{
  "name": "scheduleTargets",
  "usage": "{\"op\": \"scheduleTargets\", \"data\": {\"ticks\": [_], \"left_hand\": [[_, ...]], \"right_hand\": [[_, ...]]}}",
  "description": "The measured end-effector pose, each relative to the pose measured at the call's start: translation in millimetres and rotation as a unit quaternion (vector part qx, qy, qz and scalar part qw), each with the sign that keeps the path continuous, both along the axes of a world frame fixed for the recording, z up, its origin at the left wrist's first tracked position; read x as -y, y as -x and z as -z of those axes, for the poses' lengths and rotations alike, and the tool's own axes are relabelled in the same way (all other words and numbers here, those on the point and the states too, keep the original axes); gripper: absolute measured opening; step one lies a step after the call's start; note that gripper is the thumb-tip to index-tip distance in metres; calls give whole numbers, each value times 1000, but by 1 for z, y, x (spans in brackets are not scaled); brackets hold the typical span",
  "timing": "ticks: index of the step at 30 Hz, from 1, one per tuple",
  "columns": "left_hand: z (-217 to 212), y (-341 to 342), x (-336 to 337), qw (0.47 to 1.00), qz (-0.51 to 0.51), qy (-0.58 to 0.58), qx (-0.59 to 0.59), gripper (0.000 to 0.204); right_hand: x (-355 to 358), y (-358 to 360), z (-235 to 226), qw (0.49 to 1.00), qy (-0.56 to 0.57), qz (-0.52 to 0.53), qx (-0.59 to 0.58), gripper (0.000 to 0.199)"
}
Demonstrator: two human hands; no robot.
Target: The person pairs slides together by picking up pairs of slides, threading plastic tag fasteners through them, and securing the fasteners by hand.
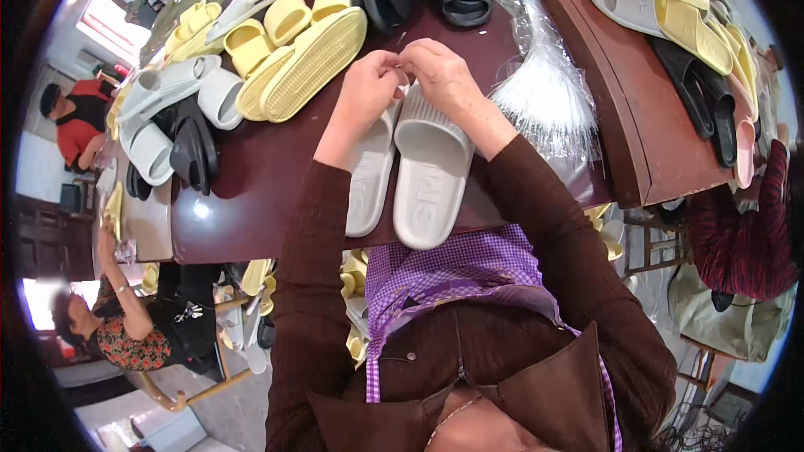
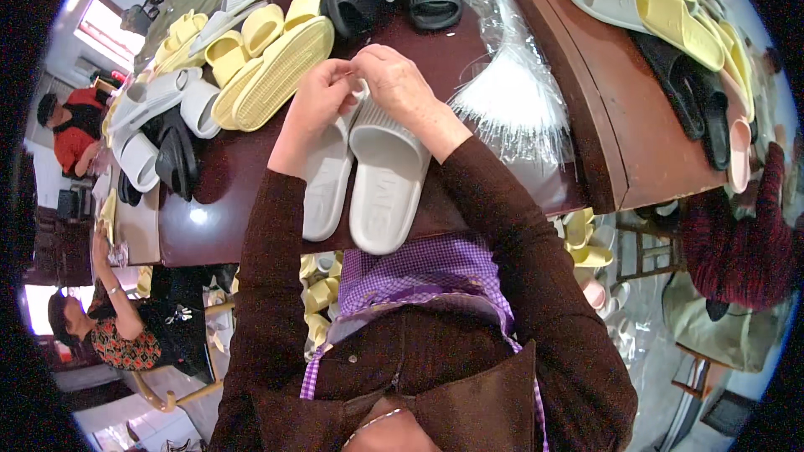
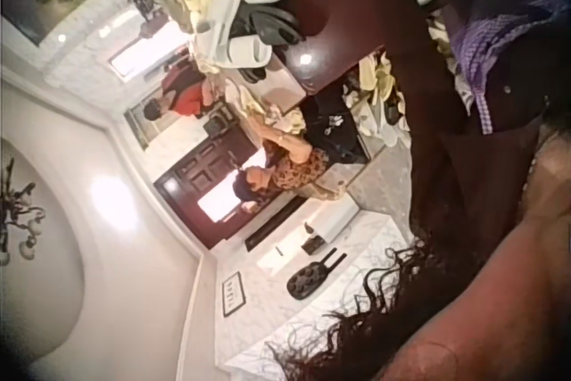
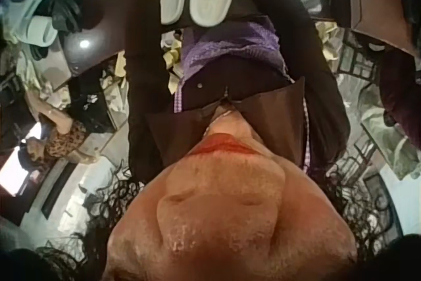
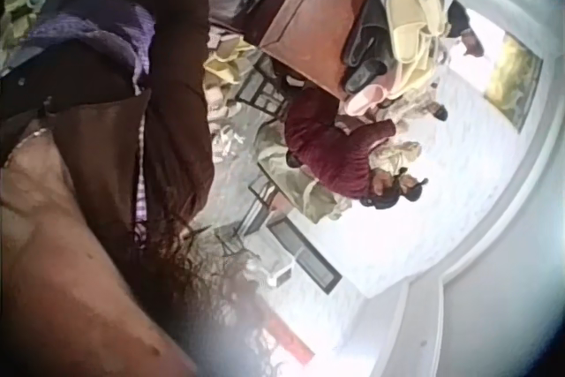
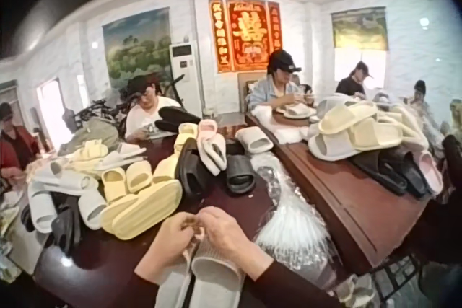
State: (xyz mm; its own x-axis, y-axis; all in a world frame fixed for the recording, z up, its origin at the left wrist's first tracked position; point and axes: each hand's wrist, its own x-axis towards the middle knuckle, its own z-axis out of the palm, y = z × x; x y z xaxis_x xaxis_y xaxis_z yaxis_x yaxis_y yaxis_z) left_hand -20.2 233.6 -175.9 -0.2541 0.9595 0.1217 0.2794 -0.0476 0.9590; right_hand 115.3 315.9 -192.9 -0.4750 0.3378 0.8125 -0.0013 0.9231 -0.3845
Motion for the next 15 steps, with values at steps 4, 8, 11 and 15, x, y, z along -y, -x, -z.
{"op": "scheduleTargets", "data": {"ticks": [4, 8, 11, 15], "left_hand": [[-2, -10, -1, 998, -44, 41, -2, 18], [-12, -16, 7, 992, -100, 26, 76, 14], [-12, -17, 7, 984, -119, 2, 129, 11], [-10, -18, 6, 986, -101, 0, 133, 11]], "right_hand": [[-3, -10, 4, 993, 108, -8, -43, 12], [1, -17, -1, 975, 217, -7, -48, 11], [7, -20, -7, 964, 264, 1, -40, 10], [12, -21, -12, 960, 279, 8, -25, 10]]}}
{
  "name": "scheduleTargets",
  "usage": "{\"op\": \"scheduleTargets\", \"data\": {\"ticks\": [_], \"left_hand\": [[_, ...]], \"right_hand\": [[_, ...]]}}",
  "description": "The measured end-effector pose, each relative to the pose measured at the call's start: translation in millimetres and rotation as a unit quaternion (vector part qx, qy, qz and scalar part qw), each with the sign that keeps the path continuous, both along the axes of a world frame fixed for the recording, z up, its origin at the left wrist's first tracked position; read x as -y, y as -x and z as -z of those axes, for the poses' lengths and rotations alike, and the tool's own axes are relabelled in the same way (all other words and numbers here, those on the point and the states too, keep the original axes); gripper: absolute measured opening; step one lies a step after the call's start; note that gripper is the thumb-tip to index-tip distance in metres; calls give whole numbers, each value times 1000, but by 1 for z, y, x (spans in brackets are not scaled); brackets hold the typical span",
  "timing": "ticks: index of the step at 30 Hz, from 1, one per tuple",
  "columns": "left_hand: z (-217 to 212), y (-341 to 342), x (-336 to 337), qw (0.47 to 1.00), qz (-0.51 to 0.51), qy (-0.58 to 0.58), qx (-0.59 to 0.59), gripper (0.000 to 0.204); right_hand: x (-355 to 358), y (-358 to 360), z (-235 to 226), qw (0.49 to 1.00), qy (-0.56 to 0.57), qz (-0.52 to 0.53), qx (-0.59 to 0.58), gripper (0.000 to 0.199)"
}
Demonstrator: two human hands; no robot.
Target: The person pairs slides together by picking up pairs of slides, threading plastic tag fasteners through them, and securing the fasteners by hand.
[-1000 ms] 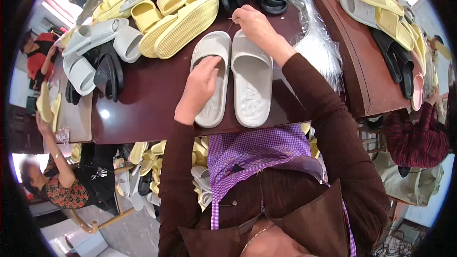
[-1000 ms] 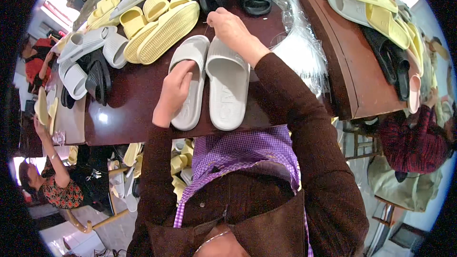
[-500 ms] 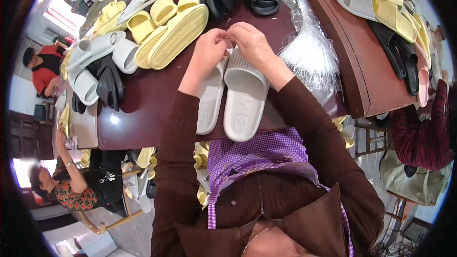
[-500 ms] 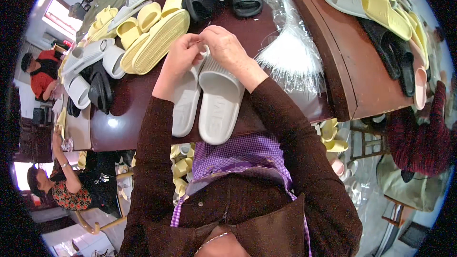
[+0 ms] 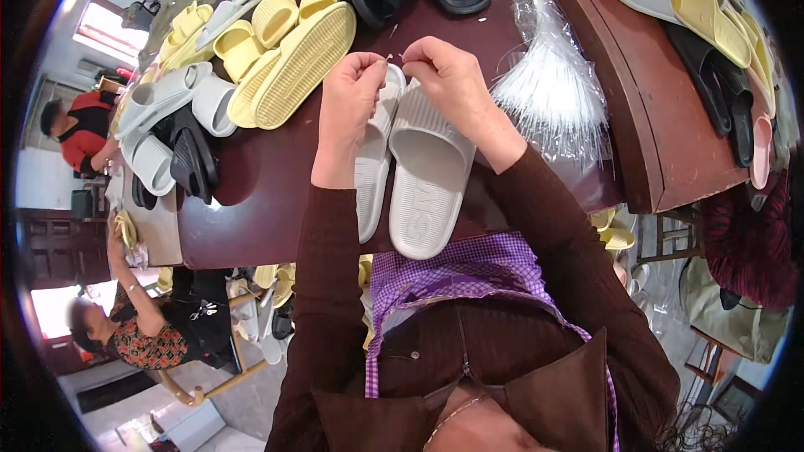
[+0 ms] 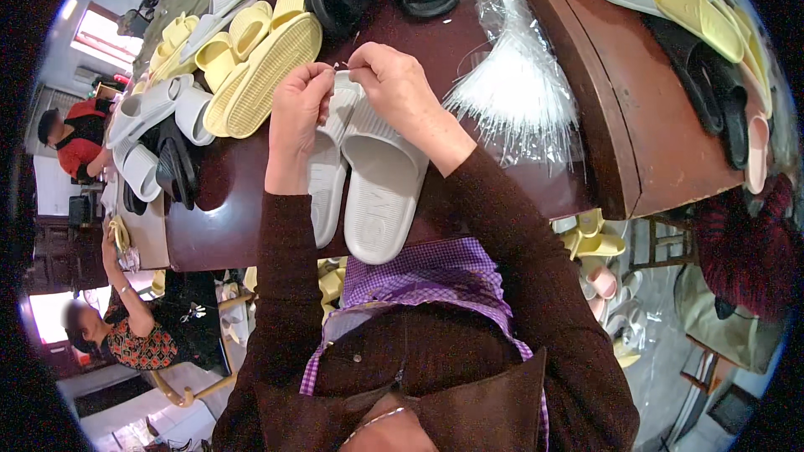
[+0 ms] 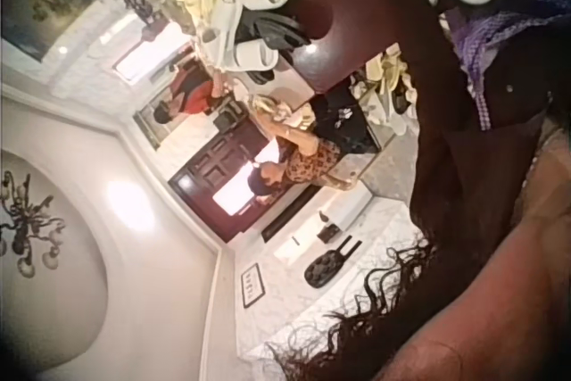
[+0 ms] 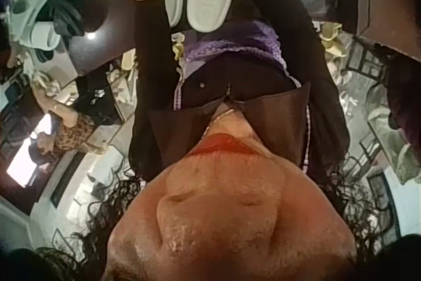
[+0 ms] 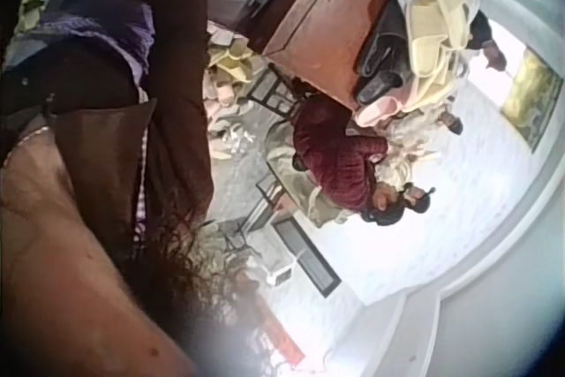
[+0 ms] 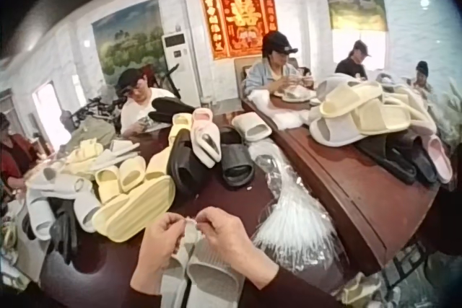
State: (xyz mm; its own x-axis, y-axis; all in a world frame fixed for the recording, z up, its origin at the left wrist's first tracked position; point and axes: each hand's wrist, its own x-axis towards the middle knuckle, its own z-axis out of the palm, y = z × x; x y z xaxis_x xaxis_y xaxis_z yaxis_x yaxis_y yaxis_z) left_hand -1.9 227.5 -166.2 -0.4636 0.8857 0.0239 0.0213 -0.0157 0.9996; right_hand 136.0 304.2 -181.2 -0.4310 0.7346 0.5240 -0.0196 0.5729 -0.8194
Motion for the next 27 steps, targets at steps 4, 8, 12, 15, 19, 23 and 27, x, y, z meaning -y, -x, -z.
{"op": "scheduleTargets", "data": {"ticks": [4, 8, 12, 15, 19, 23, 27], "left_hand": [[4, 0, 0, 999, -3, -28, -23, 11], [2, -1, 3, 999, 12, -21, -26, 12], [1, 1, 5, 998, 31, -17, -42, 12], [2, 3, 5, 997, 53, -20, -46, 12], [2, 6, 7, 996, 78, -17, -35, 11], [0, 8, 8, 995, 91, -4, -32, 11], [1, 8, 7, 995, 98, 1, -31, 11]], "right_hand": [[1, 0, -2, 999, -39, 6, 32, 10], [-2, -2, -1, 998, -60, 16, 33, 9], [-6, -2, 0, 992, -118, 12, 35, 8], [-7, -2, 0, 988, -147, 6, 39, 7], [-8, -2, 2, 979, -196, 15, 56, 5], [-7, -3, 1, 972, -224, 26, 68, 4], [-7, -3, 2, 972, -219, 24, 76, 5]]}}
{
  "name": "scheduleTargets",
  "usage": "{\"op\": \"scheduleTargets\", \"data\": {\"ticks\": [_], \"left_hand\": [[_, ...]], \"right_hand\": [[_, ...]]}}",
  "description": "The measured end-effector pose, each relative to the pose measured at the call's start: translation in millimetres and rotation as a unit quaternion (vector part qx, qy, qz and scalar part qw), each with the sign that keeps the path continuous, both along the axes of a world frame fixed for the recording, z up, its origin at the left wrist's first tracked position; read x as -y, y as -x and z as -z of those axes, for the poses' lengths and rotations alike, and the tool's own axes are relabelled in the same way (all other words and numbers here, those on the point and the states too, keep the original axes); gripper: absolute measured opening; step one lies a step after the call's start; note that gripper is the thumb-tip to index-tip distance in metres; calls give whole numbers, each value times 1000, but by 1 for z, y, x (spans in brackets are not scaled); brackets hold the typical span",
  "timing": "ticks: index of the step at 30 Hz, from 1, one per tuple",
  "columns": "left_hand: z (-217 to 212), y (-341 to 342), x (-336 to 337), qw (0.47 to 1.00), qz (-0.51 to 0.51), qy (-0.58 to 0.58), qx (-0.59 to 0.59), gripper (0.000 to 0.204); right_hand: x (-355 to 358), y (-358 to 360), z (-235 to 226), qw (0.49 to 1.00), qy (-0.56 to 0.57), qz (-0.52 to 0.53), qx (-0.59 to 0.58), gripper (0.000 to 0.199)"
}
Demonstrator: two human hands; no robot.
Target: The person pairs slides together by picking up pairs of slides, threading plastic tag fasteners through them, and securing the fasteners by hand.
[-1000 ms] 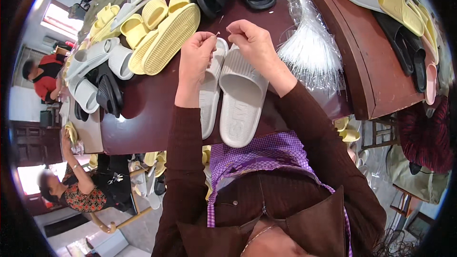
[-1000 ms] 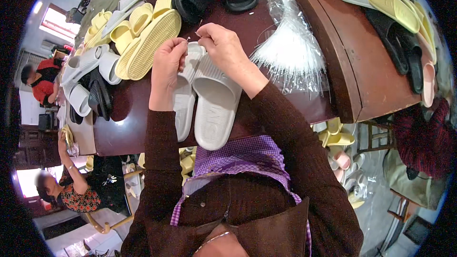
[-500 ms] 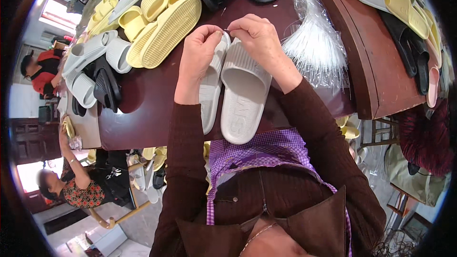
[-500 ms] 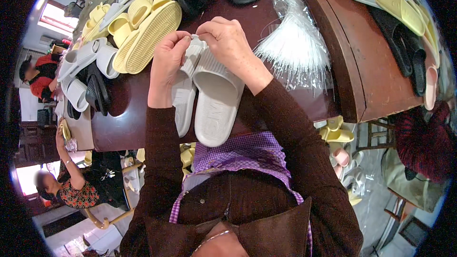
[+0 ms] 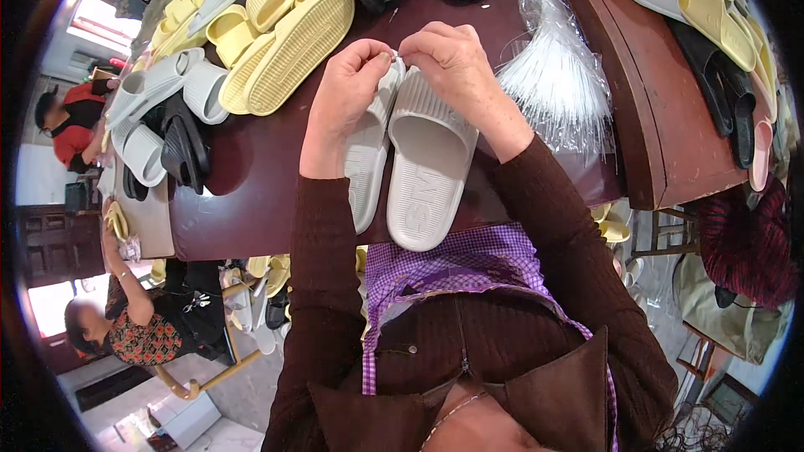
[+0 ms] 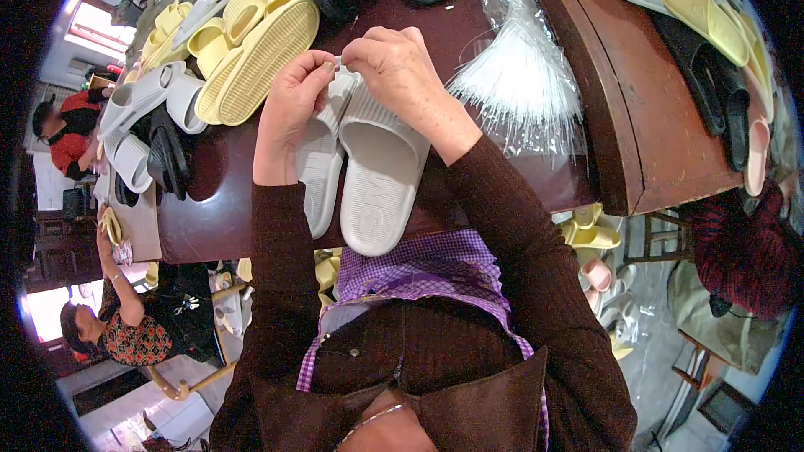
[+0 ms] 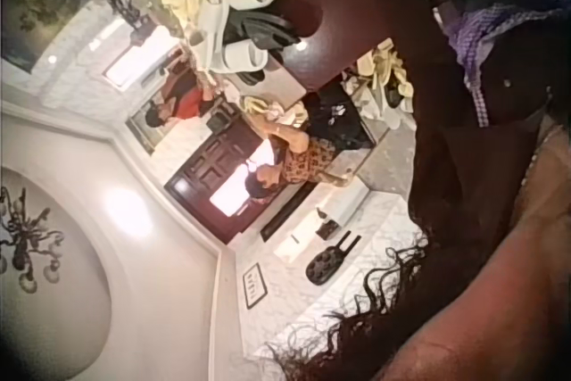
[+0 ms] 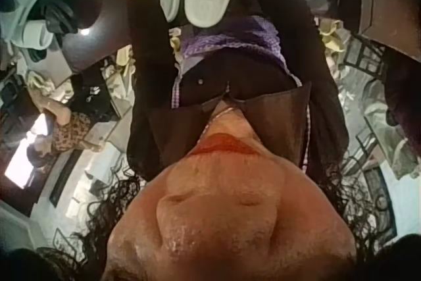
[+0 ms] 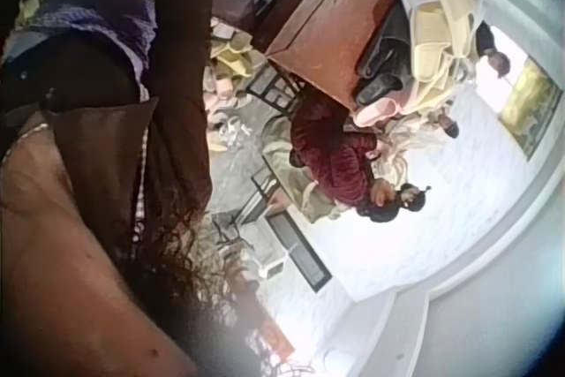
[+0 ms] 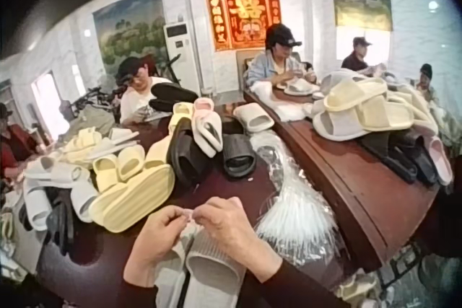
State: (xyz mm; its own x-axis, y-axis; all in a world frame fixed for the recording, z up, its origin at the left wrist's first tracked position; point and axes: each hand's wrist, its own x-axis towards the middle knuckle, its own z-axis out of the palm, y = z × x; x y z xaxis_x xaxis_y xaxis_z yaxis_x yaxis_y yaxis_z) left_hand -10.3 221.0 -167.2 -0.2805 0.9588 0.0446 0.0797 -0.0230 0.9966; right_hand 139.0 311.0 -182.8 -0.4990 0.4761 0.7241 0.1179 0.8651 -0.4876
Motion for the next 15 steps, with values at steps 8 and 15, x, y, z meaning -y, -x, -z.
{"op": "scheduleTargets", "data": {"ticks": [8, 15], "left_hand": [[3, 3, 1, 1000, -5, 15, 24, 11], [4, 3, 2, 999, -16, 22, 18, 13]], "right_hand": [[7, 3, -2, 997, 73, -21, -30, 6], [9, 4, -2, 988, 135, -58, -37, 7]]}}
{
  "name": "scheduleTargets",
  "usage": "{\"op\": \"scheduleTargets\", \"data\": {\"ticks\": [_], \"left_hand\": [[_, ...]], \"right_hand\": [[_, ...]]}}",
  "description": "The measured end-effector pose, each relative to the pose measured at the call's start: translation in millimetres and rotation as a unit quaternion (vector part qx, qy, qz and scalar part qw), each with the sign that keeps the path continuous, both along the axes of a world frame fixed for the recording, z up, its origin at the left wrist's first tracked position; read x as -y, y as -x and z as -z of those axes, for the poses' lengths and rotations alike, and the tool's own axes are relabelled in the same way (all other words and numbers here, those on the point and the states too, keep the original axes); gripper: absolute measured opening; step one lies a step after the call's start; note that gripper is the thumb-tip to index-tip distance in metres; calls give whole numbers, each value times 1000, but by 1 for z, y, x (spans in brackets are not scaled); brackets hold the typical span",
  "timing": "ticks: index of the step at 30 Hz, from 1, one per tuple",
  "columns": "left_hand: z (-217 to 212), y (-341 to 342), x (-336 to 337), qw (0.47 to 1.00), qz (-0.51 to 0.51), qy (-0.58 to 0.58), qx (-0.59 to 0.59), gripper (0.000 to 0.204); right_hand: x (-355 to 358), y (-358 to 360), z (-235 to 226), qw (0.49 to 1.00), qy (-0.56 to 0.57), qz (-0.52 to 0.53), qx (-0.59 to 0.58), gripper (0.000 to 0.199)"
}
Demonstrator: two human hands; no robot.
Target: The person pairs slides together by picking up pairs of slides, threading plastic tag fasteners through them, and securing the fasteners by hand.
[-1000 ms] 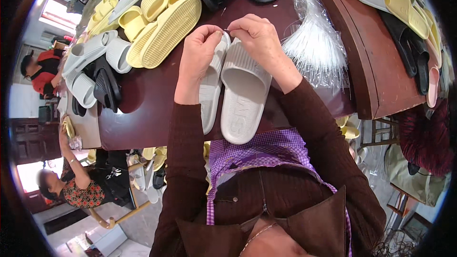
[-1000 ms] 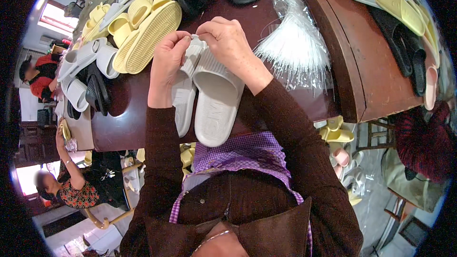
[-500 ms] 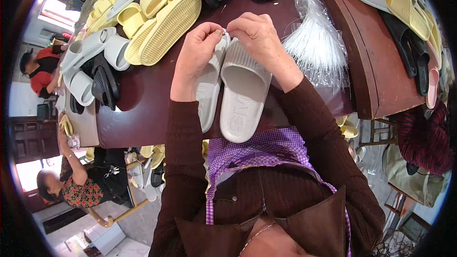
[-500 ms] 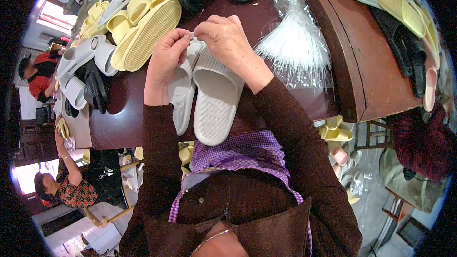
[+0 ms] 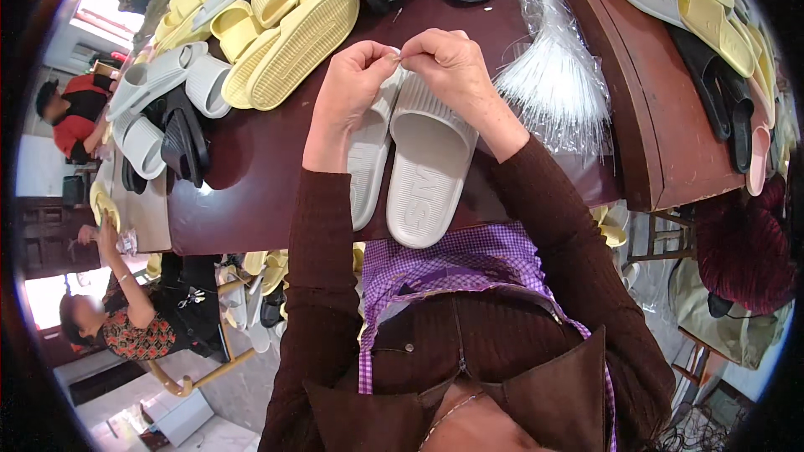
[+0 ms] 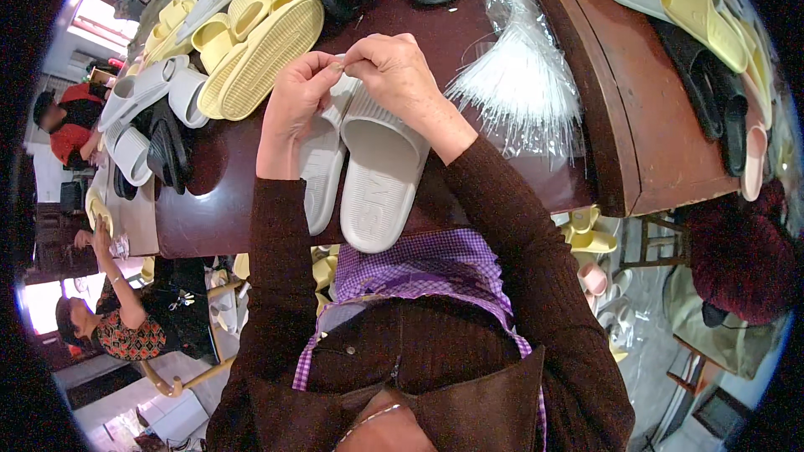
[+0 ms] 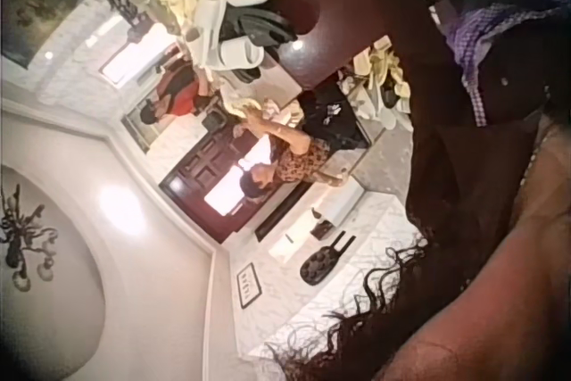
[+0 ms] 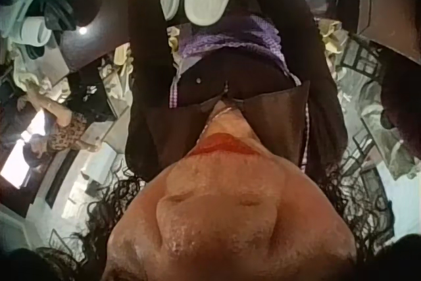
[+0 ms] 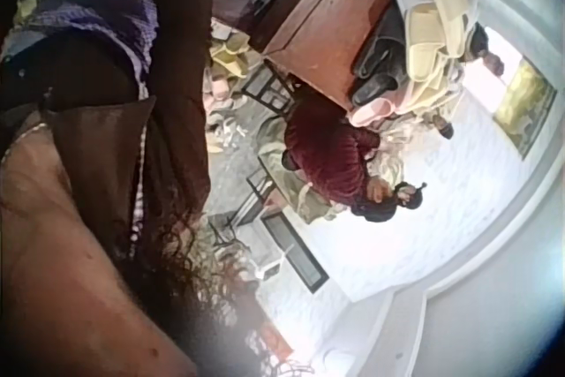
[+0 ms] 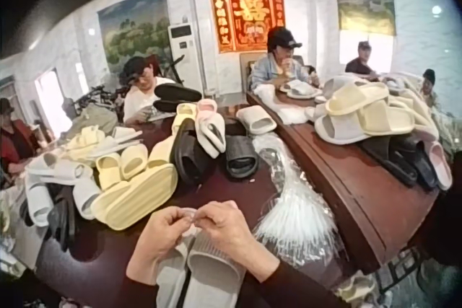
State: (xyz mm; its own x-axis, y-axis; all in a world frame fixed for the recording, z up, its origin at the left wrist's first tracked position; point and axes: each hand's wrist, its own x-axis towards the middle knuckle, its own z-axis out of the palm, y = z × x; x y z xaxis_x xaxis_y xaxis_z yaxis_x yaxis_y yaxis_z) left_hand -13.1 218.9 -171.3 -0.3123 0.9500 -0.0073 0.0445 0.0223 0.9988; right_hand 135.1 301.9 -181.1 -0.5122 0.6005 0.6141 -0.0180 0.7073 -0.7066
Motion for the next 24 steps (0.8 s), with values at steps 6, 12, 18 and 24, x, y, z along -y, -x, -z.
{"op": "scheduleTargets", "data": {"ticks": [6, 12, 18, 24], "left_hand": [[1, -2, -5, 1000, -23, -8, 5, 15], [3, 36, 11, 978, -154, -105, -94, 20], [41, 87, 51, 980, -168, 70, -85, 27], [58, 69, 48, 989, -141, 42, -6, 25]], "right_hand": [[-5, 2, 1, 999, -24, 21, -9, 7], [14, -33, -22, 997, 6, 63, -41, 12], [85, -65, -3, 972, 86, -150, 157, 21], [74, -37, 22, 977, 51, -23, 206, 38]]}}
